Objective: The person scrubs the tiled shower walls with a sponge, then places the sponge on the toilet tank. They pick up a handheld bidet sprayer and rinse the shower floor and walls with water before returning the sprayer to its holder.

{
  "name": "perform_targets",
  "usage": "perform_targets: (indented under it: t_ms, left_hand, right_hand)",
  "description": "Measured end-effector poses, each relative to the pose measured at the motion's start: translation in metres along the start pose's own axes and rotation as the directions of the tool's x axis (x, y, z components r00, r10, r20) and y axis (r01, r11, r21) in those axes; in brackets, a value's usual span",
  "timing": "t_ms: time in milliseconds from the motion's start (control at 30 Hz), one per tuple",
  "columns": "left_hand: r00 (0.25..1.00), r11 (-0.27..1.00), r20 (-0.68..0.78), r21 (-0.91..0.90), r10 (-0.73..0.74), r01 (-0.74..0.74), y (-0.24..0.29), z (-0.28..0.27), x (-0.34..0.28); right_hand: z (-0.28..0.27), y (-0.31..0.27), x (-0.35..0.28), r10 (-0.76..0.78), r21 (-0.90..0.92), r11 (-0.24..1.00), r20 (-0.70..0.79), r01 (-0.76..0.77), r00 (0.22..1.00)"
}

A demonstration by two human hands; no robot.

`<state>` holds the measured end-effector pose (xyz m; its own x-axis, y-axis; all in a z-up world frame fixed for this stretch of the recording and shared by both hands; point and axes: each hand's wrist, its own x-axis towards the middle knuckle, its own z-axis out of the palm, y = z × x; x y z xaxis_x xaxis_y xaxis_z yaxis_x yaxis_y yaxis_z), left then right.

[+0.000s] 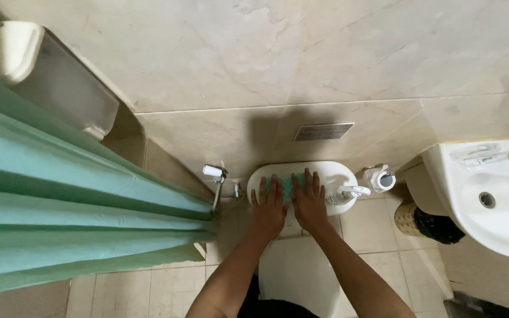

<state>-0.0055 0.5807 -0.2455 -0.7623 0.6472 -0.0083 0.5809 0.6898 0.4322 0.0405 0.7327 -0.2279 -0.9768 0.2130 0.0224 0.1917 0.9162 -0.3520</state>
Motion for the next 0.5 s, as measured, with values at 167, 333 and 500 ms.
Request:
perform_targets:
  t_ms: [167,333,500]
  left_hand:
    - [0.999,0.999,-0.046,-0.041,0.024,-0.026,0.0,-0.006,-0.003]
    - [0.997,1.0,-0.083,-0.015,-0.005,0.004,-0.001,0.003,0.003]
    - [0.998,0.998,-0.016,0.008,-0.064,0.064,0.002,-0.005,0.006]
  right_hand:
    - [0.003,0.001,0.0,-0.013,-0.035,0.999,-0.003,0.013,1.0]
    - [-0.005,-0.001,-0.002,-0.02,-0.037,0.999,0.02,0.021,1.0]
    - [-0.008,-0.001,-0.004,-0.012,-0.019,1.0,0.054,0.013,0.998]
